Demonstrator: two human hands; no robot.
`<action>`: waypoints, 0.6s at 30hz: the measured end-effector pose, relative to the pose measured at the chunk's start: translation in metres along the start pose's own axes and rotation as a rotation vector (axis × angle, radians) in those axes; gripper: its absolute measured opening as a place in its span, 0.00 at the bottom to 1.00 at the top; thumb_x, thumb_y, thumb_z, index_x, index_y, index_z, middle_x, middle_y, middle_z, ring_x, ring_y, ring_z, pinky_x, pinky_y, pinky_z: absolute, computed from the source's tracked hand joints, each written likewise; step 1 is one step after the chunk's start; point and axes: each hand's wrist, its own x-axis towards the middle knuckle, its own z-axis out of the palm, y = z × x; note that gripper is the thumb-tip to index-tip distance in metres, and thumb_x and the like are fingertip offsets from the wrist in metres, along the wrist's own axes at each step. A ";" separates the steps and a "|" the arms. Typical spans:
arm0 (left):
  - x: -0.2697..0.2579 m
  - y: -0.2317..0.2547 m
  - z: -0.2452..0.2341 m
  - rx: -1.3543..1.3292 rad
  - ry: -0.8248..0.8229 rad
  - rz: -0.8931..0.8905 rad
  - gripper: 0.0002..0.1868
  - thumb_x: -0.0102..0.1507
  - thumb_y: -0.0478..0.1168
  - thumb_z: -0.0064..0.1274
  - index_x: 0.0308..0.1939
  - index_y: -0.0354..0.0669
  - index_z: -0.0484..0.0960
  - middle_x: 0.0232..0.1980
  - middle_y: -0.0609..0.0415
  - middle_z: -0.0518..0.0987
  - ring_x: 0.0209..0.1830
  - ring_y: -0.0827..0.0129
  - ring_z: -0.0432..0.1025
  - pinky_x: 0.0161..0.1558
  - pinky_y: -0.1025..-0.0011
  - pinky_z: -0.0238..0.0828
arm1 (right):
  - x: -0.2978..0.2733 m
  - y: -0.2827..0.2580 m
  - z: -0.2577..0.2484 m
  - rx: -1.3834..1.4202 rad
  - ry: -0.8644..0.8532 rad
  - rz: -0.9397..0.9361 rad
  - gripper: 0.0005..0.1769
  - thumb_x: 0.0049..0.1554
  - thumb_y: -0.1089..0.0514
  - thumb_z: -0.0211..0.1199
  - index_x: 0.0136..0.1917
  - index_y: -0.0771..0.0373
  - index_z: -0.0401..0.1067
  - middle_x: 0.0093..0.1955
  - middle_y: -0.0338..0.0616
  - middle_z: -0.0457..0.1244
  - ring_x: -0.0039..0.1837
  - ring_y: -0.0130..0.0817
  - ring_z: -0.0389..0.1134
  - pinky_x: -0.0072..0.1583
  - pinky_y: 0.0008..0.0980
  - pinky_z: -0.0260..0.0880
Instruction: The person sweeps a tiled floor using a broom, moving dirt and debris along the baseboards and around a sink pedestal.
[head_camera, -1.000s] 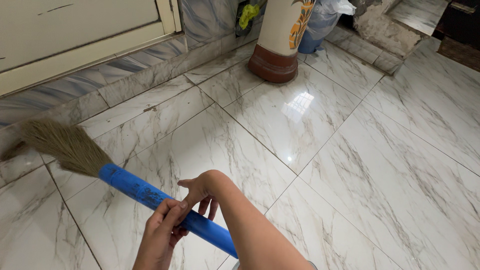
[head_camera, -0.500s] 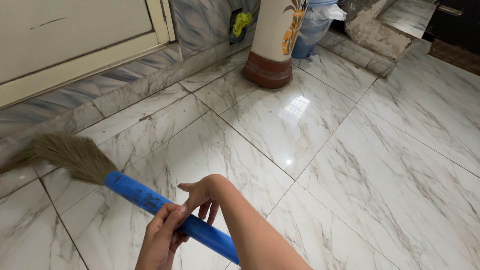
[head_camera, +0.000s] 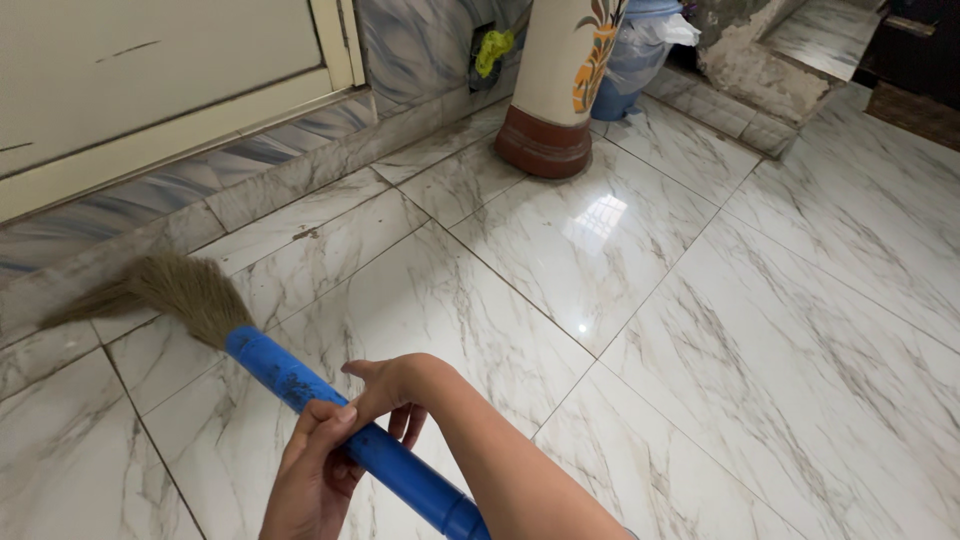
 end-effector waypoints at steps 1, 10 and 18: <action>-0.001 0.001 0.001 -0.005 0.001 0.001 0.10 0.62 0.44 0.57 0.36 0.50 0.70 0.29 0.63 0.69 0.27 0.79 0.62 0.31 0.76 0.61 | -0.002 0.000 0.000 -0.005 -0.001 0.003 0.74 0.38 0.42 0.73 0.84 0.38 0.26 0.67 0.59 0.65 0.53 0.54 0.74 0.48 0.48 0.81; 0.009 0.003 -0.010 0.002 -0.037 -0.043 0.10 0.61 0.43 0.57 0.35 0.52 0.70 0.28 0.61 0.68 0.26 0.76 0.62 0.29 0.74 0.59 | 0.004 -0.006 -0.003 0.001 -0.059 0.015 0.77 0.37 0.42 0.74 0.84 0.37 0.23 0.68 0.61 0.63 0.56 0.57 0.73 0.51 0.54 0.80; 0.016 -0.003 -0.007 -0.037 -0.045 0.032 0.07 0.60 0.41 0.55 0.36 0.50 0.71 0.34 0.60 0.73 0.33 0.76 0.68 0.40 0.72 0.68 | 0.017 0.003 -0.003 0.022 0.035 0.060 0.64 0.38 0.44 0.74 0.81 0.44 0.44 0.61 0.59 0.69 0.56 0.53 0.75 0.52 0.49 0.79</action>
